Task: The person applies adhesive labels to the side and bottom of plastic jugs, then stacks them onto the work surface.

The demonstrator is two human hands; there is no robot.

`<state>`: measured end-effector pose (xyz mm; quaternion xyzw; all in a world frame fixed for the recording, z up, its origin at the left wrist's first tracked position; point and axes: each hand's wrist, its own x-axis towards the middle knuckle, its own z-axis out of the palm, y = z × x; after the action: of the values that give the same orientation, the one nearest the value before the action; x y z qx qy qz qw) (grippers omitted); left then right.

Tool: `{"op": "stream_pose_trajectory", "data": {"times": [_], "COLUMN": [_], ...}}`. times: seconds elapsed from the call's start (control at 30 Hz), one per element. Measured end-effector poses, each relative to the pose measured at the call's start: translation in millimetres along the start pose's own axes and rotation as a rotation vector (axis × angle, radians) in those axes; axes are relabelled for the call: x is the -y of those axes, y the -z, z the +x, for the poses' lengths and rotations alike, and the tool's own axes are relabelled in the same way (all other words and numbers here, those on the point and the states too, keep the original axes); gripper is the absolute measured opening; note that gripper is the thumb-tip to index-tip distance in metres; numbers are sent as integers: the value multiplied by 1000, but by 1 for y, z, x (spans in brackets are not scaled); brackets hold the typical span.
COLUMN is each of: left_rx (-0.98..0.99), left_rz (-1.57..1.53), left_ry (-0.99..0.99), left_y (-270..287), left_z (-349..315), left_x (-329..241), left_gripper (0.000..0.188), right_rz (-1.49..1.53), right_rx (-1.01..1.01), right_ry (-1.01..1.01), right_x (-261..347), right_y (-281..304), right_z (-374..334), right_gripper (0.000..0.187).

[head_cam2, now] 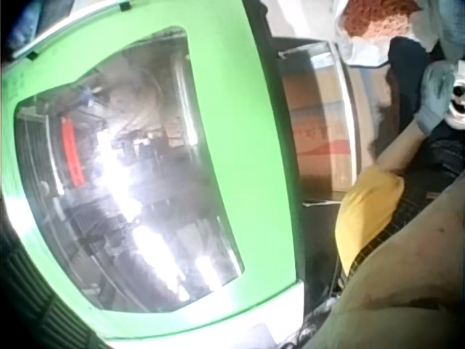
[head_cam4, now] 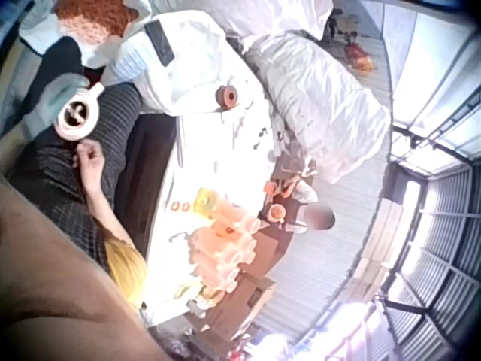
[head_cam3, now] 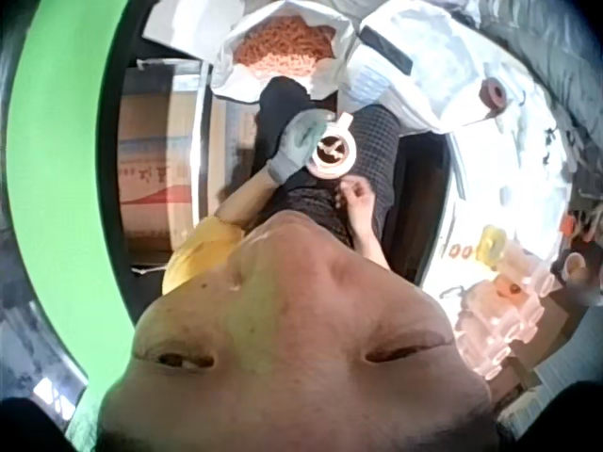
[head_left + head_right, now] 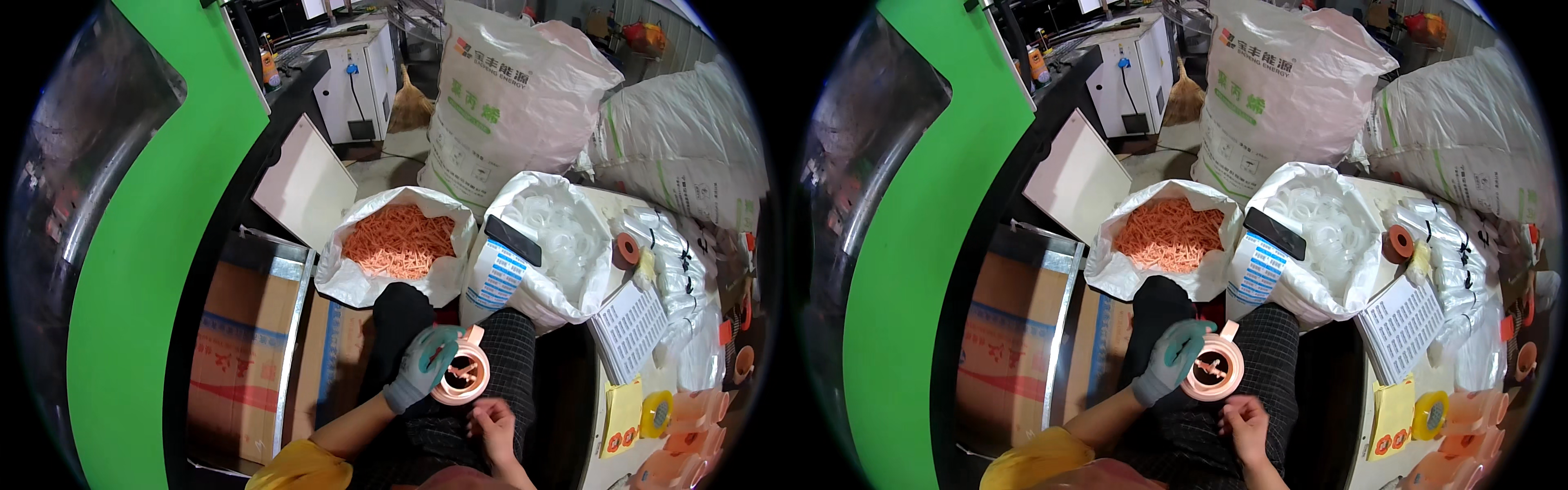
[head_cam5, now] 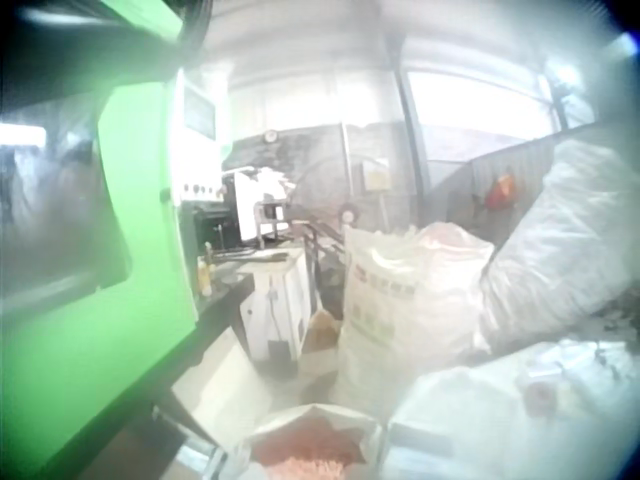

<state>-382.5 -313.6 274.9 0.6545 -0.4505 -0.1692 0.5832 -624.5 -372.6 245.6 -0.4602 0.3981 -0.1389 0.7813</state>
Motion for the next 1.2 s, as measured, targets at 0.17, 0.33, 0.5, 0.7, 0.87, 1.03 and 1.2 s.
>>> {"op": "stream_pose_trajectory", "data": {"times": [0.17, 0.33, 0.5, 0.7, 0.87, 1.03, 1.2], "left_rx": [65, 159, 298, 272, -342, -326, -292], "left_rz": [287, 618, 663, 503, 807, 687, 492], "left_ry": [-405, -459, -341, -194, -465, -445, -512], "left_y": [-1, 9, 18, 24, 61, 72, 53], "left_z": [-20, -24, -22, -1, 46, 82, 69], "left_x": [-30, -31, -37, -26, -27, -20, -9], "left_gripper": [38, 39, 33, 45, 101, 109, 105], "right_rz": [-953, -963, -852, -772, -687, -685, -782], "right_rx": [-94, -67, -58, 32, 71, 5, 138], "right_ry": [830, 942, 931, 949, 1159, 1356, 1138], "right_x": [77, 59, 50, 62, 117, 150, 153], "right_y": [-44, -58, -71, -76, -131, -142, -85], "right_z": [13, 52, 53, 78, 142, 161, 138], "right_gripper": [97, 94, 87, 76, 75, 84, 88]}}
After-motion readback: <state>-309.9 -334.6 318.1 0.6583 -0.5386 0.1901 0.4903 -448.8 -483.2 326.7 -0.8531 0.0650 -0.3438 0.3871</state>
